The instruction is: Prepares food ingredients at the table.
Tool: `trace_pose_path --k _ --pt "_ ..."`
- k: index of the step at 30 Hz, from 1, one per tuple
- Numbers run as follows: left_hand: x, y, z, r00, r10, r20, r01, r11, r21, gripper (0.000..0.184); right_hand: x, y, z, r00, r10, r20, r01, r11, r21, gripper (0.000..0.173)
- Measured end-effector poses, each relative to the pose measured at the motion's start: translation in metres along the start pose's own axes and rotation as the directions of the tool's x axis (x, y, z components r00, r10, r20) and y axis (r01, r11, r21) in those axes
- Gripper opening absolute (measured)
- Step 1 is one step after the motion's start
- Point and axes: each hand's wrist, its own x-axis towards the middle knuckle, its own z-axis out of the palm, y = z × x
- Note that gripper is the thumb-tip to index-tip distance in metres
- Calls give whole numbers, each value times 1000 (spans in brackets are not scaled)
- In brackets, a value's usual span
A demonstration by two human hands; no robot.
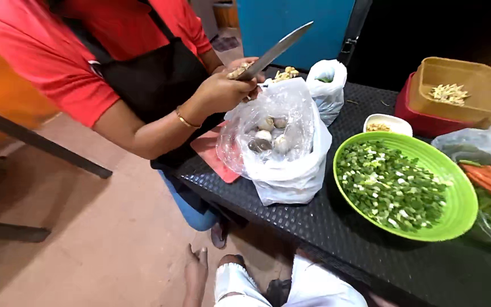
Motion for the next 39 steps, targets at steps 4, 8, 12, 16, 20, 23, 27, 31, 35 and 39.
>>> trace_pose_path --k 4,8,12,16,20,23,27,31,35,39 --pt "-7 102 -26 904 368 -216 -390 918 -71 55 54 42 4 952 -217 216 244 964 -110 64" --pt "-22 205 -14 498 786 -367 -826 559 76 39 36 -25 -2 735 -354 578 594 748 -296 54" --pt "-48 291 31 36 952 -302 -991 74 115 22 8 -89 10 518 -374 769 849 332 -411 46" --pt "-57 318 85 -27 979 -202 -1000 -28 0 22 9 -132 27 541 -313 781 839 135 -527 45" --pt "-53 313 93 86 990 -113 -995 78 -68 32 26 -136 36 558 -259 789 823 48 -566 45" --pt "-50 311 90 100 986 -130 -991 88 -97 41 28 -129 36 553 -188 811 827 6 -562 49" --pt "-49 309 88 107 988 -110 -989 94 -116 40 32 -136 24 438 -171 883 899 53 -436 45" --pt "-47 307 92 97 979 -177 -994 87 -68 27 44 -139 22 393 -257 883 919 108 -378 45" --pt "-47 308 95 66 981 -184 -998 63 -26 22 40 -137 19 402 -223 888 916 107 -387 45" --pt "-47 309 93 66 982 -175 -997 59 -45 21 40 -137 16 379 -202 903 925 91 -368 46"
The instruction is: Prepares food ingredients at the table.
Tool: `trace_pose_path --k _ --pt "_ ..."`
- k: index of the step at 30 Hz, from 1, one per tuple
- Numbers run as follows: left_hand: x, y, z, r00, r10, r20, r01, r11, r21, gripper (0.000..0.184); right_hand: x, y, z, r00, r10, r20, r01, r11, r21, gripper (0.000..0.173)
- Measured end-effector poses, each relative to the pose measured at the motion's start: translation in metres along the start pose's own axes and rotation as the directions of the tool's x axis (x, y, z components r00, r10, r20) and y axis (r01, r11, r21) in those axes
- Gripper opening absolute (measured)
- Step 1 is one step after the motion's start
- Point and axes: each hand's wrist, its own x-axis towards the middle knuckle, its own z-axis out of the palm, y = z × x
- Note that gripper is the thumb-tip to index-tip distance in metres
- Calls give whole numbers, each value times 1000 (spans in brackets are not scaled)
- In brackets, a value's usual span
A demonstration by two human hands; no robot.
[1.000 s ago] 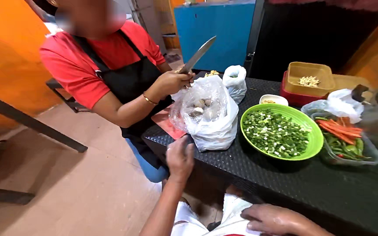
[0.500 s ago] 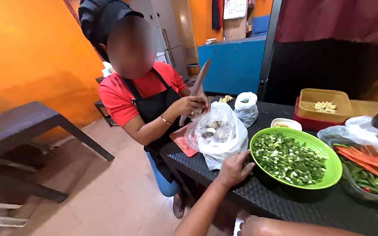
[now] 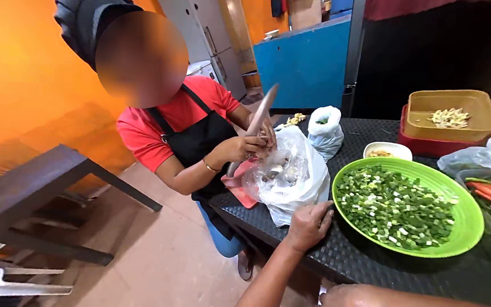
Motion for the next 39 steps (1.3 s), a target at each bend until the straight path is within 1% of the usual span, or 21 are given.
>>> trace_pose_path --k 9,14,23,29,33,35,39 --pt "-2 1 0 999 -21 31 21 1000 -11 21 5 4 7 999 4 -32 -3 1000 12 45" --pt "-2 0 1 999 -9 31 9 1000 -14 21 5 1 3 999 40 17 -40 999 6 47" --pt "-2 0 3 999 -12 41 12 1000 13 22 9 8 9 1000 -4 -22 4 1000 3 44" --pt "-1 1 2 999 -14 51 13 1000 15 22 5 5 3 1000 6 17 -6 1000 7 45" --pt "-1 2 2 998 -16 55 14 999 29 23 5 6 4 1000 -7 1 7 1000 7 45" --pt "0 3 1 998 -24 61 22 999 26 23 3 5 4 999 -24 -31 24 1000 18 44" --pt "-1 2 2 998 -21 53 20 999 27 24 3 5 3 1000 -22 -10 22 1000 8 46"
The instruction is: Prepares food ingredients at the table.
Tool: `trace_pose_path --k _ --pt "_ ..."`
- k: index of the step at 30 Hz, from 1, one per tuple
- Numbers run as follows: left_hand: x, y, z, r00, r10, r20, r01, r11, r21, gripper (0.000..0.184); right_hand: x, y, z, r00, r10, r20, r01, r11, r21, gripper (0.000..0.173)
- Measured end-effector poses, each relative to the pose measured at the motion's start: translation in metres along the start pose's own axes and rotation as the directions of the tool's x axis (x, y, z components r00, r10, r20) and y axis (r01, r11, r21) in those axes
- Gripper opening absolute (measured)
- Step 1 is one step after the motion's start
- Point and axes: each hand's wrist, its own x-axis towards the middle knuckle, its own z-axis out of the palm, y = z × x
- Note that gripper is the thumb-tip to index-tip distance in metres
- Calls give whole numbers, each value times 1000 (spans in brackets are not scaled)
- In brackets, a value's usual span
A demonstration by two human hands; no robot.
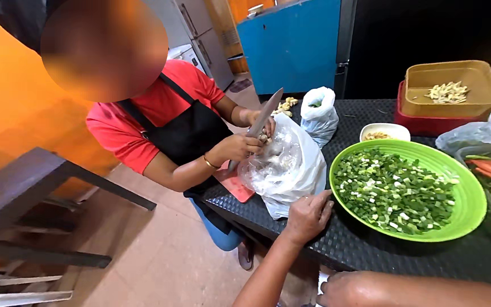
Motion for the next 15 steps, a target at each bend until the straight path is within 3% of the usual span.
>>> trace_pose_path --k 15 --pt "0 -1 1 1000 6 -8 -6 1000 -12 24 -1 -2 -4 999 13 34 -12 1000 -16 45"
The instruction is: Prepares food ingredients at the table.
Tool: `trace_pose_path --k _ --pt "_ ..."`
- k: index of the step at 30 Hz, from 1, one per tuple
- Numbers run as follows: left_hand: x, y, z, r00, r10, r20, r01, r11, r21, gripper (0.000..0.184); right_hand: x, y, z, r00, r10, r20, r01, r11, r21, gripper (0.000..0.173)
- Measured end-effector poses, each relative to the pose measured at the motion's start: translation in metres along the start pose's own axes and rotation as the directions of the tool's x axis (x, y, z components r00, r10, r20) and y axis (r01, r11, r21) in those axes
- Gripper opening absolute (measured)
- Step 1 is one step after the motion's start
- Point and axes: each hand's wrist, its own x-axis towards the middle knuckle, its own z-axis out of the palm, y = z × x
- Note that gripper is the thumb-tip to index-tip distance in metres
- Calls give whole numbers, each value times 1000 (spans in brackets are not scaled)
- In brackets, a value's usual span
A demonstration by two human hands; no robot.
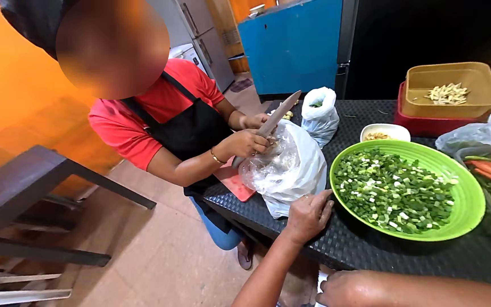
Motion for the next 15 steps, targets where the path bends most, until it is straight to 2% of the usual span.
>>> trace_pose_path --k 15 --pt "-1 -1 1 1000 2 6 -2 1000 5 22 2 0 2 1000 21 -17 -21 1000 20 44"
